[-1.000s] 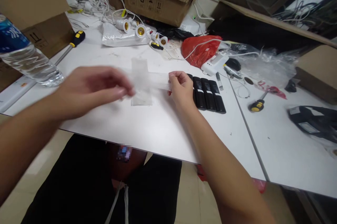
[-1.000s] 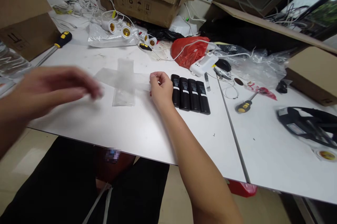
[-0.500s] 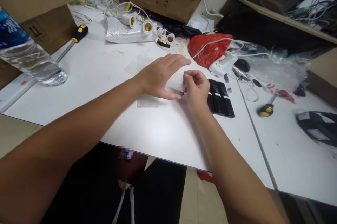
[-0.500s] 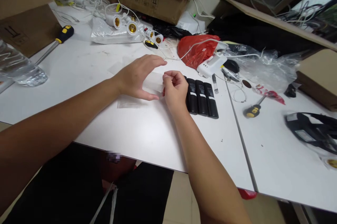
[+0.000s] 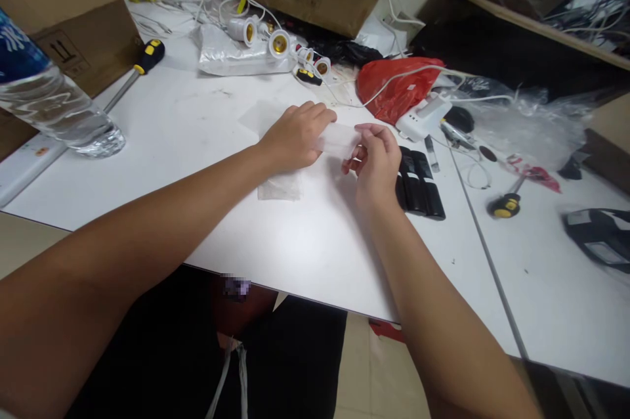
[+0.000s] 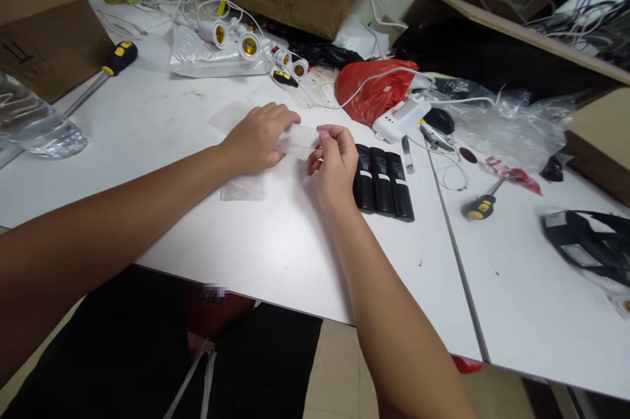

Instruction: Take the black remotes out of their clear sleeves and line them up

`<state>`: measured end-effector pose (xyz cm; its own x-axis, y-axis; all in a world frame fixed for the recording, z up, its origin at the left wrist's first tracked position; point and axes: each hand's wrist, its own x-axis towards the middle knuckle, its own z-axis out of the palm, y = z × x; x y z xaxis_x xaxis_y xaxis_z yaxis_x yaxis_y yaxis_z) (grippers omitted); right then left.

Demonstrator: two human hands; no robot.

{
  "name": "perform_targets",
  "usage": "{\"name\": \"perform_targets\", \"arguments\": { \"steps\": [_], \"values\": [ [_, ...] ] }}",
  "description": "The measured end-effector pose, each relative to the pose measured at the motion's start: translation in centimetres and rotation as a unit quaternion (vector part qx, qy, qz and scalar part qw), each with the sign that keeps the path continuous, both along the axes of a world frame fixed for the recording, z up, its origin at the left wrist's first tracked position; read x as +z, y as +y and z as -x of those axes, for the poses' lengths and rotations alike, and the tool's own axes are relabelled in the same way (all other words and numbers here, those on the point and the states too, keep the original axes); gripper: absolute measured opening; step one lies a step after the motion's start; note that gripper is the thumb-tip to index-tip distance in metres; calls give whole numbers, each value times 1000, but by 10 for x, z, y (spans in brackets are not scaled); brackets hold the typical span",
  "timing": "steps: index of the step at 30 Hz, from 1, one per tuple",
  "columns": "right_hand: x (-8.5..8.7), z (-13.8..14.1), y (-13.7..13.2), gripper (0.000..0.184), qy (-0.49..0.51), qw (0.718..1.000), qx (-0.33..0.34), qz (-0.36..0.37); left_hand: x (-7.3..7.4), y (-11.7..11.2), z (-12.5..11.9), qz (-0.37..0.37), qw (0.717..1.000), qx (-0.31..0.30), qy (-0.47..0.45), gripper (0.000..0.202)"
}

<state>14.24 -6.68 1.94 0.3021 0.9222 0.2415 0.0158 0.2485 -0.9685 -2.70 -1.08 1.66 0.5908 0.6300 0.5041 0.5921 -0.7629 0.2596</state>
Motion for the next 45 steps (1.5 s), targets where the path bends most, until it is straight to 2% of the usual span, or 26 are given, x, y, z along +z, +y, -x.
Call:
{"name": "perform_targets", "arguments": {
  "steps": [4, 12, 20, 23, 26, 28, 32, 35, 40, 45],
  "values": [
    [-1, 1, 0, 11, -12, 1000, 27, -2, -1, 0, 0, 3, 1000, 22, 4, 45],
    [-7, -1, 7, 15, -64, 998, 14, 13, -3, -1, -1, -5, 1000, 2, -6, 45],
    [-3, 0, 5, 23, -4, 996, 47, 76, -3, -2, -1, 3, 1000, 3, 1, 45],
    [-7, -2, 7, 20, -35, 998, 12, 52, -3, -1, -1, 3, 1000, 2, 1, 46],
    [-13, -4, 7, 25, -104, 994, -25, -11, -3, -1, -1, -1, 1000, 4, -2, 46],
    [-15, -5, 6, 27, -142, 988, -26, -48, -4, -1, -1, -2, 1000, 7, -5, 45],
    [-15, -5, 4, 21, -164, 984, -9, -63, -4, -1, -1, -1, 1000, 18, -11, 43],
    [-8, -5, 4, 20, -125, 992, 12, -19, -3, -2, -1, -1, 1000, 28, -11, 41],
    [1, -1, -1, 38, -52, 988, 132, 64, -2, -2, -3, -4, 999, 30, -14, 39],
    [2, 5, -7, 43, -70, 981, 170, 63, -3, -2, -4, 0, 1000, 15, -18, 34]
  ]
}}
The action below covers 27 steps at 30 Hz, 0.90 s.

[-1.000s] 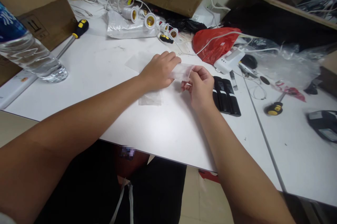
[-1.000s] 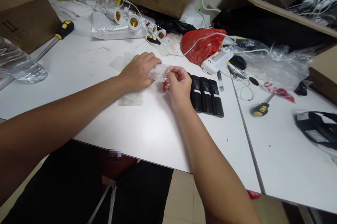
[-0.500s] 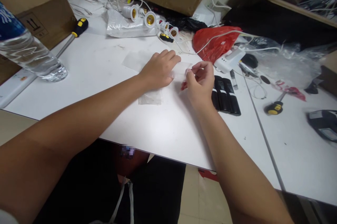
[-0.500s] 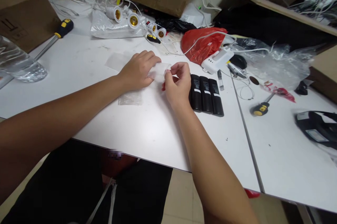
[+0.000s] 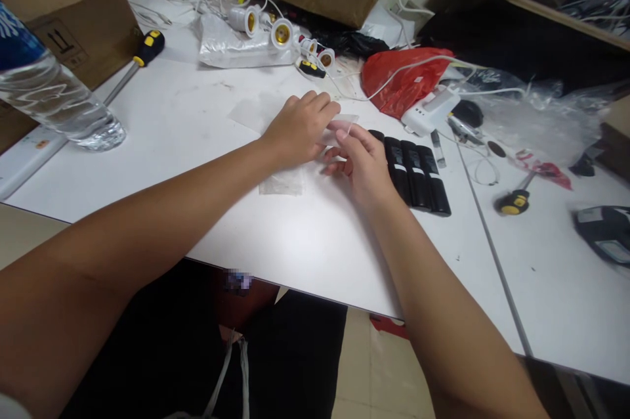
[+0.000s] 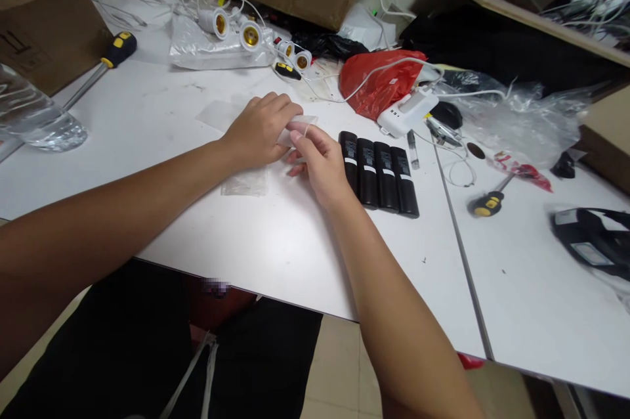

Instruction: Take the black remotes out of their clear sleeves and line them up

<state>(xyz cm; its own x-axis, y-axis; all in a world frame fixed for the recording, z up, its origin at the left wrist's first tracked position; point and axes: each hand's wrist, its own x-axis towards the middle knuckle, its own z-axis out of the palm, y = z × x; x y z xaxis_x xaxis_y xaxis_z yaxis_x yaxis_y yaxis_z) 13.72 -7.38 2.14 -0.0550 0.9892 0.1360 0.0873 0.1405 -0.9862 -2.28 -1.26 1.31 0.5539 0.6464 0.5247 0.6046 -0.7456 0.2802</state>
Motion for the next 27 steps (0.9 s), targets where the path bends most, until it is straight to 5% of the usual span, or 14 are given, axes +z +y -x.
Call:
{"name": "perform_targets", "arguments": {
  "steps": [10, 27],
  "values": [
    [-2, -3, 1, 41, -112, 987, -36, -108, -2, 4, 1, -28, 1000, -1, 0, 27],
    [-9, -4, -2, 36, -254, 951, -55, -169, 0, 9, 4, -12, 1000, -17, -11, 25]
  ]
}}
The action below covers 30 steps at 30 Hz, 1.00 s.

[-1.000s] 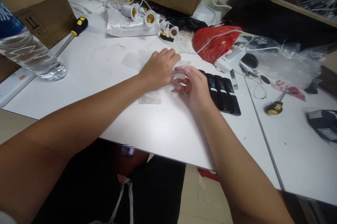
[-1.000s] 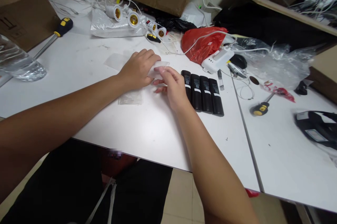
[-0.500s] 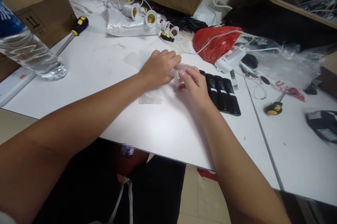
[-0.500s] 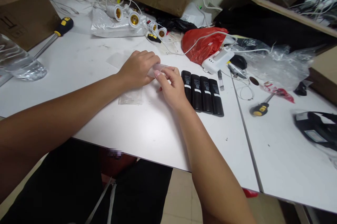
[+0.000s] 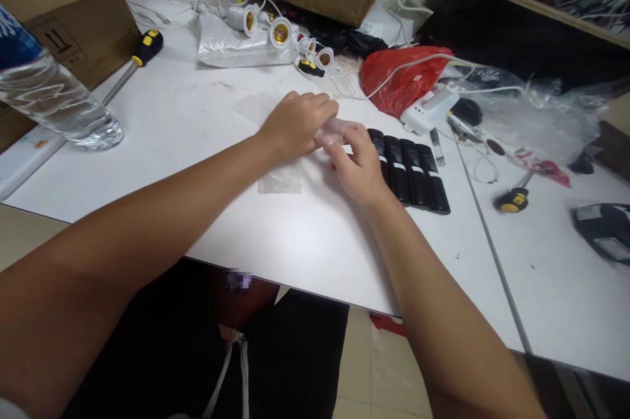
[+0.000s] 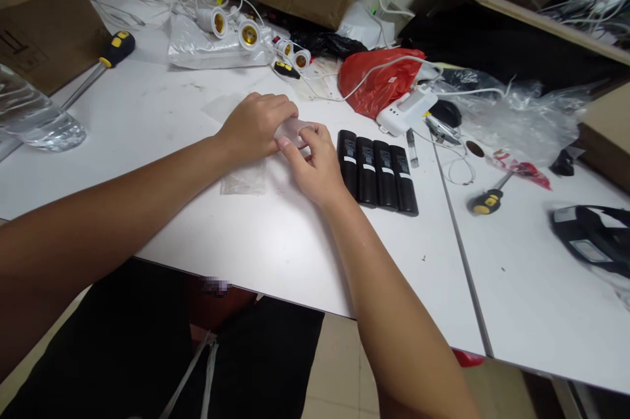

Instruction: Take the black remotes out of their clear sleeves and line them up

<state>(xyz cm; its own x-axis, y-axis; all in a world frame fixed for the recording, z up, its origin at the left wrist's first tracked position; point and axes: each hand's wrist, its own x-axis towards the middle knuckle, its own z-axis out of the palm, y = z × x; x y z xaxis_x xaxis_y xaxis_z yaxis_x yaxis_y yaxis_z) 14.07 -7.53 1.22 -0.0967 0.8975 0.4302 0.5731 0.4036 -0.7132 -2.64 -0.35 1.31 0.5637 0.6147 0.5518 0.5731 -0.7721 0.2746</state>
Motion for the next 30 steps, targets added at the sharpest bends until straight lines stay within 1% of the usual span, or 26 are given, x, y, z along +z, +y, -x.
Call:
{"name": "perform_targets", "arguments": {
  "steps": [4, 6, 7, 8, 10, 11, 13, 14, 15, 17, 20, 23, 25, 27, 28, 29, 30],
  "values": [
    [3, -2, 1, 33, 10, 999, -26, -39, 1, 2, 3, -10, 1000, 13, 13, 28],
    [6, -6, 2, 32, -42, 993, -83, -67, 4, 4, 6, -21, 999, 37, 22, 27],
    [7, -9, 2, 35, -86, 986, -126, -74, 5, 5, 7, -26, 998, 53, 27, 27],
    [9, -13, 1, 43, -139, 972, -174, -69, 7, 7, 9, -30, 997, 71, 33, 28],
    [11, -20, 0, 59, -251, 933, -256, -21, 8, 10, 12, -39, 993, 104, 41, 30],
    [12, -23, -1, 62, -300, 912, -279, 14, 8, 12, 13, -42, 991, 117, 43, 31],
    [14, -27, -2, 55, -374, 878, -290, 74, 6, 16, 14, -46, 989, 133, 41, 30],
    [16, -29, -3, 51, -398, 866, -288, 92, 5, 18, 15, -47, 989, 138, 37, 30],
    [18, -29, -4, 50, -415, 858, -286, 103, 3, 19, 15, -48, 989, 138, 31, 30],
    [23, -28, -4, 53, -430, 848, -286, 121, 0, 22, 16, -51, 990, 130, 15, 30],
    [30, -24, -4, 68, -433, 844, -285, 134, -5, 24, 17, -49, 992, 120, -3, 26],
    [33, -23, -2, 86, -429, 852, -278, 113, -5, 23, 17, -30, 992, 121, -2, 24],
    [33, -25, -2, 92, -419, 859, -278, 95, -5, 23, 16, -22, 993, 120, 0, 23],
    [33, -27, -4, 92, -395, 872, -275, 89, -4, 23, 15, -20, 992, 122, 5, 24],
    [33, -28, -5, 88, -380, 880, -269, 93, -4, 23, 15, -20, 992, 123, 8, 25],
    [32, -28, -6, 81, -368, 886, -261, 104, -4, 24, 15, -21, 992, 127, 11, 26],
    [32, -27, -8, 70, -361, 891, -250, 117, -4, 24, 15, -21, 991, 131, 13, 27]
  ]
}}
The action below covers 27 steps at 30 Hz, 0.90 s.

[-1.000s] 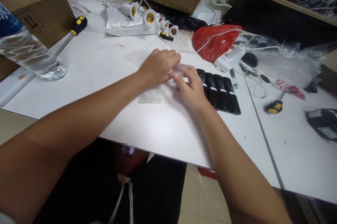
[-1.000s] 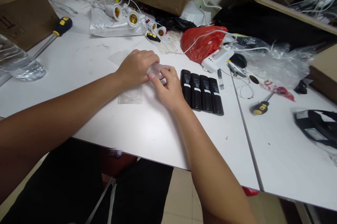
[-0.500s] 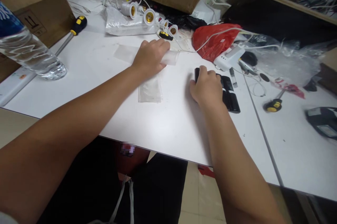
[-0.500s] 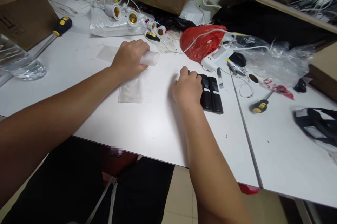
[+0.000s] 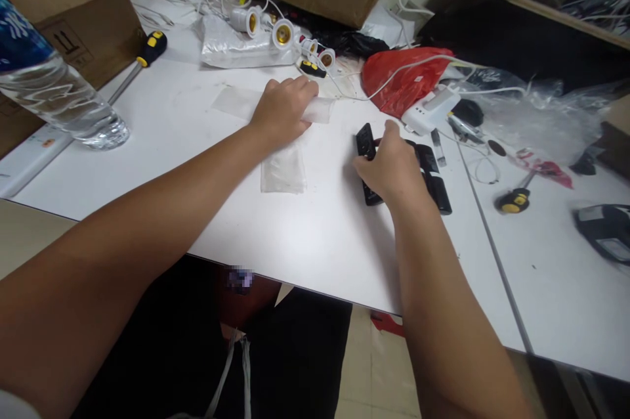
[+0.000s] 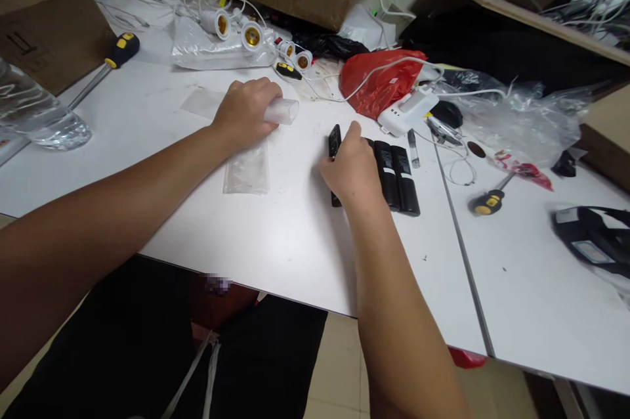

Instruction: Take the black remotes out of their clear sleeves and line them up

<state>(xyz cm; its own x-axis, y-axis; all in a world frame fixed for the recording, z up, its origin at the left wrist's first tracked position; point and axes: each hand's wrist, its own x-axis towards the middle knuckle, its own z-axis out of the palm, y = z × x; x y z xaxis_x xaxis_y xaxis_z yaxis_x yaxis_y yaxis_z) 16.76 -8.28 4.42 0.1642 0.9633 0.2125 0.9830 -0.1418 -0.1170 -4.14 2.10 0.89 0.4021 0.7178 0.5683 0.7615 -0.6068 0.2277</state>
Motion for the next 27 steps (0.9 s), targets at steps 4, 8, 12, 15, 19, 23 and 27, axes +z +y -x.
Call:
{"name": "perform_targets", "arguments": {
  "steps": [4, 8, 12, 15, 19, 23, 27],
  "values": [
    [0, 6, -4, 25, -10, 998, 26, 65, -3, 4, 2, -12, 1000, 2, -21, 26],
    [0, 8, -3, 34, 11, 999, 8, 46, -3, 4, 4, 0, 1000, 5, -29, 24],
    [-4, 10, 4, 31, 225, 974, -7, -17, -2, 3, 5, 20, 999, 9, -26, 25],
    [-8, 14, 7, 29, 438, 898, -22, 44, -1, 2, 5, 31, 999, 10, -31, 27],
    [-5, 18, 5, 23, 576, 809, -33, 107, 1, 0, 7, 66, 997, 17, -22, 33],
    [0, 19, 4, 27, 642, 760, -13, 96, -2, 3, 7, 46, 998, 23, -22, 32],
    [-2, 21, 4, 33, 638, 765, 7, 88, -11, 10, 5, -22, 998, 12, -50, 24]
  ]
}}
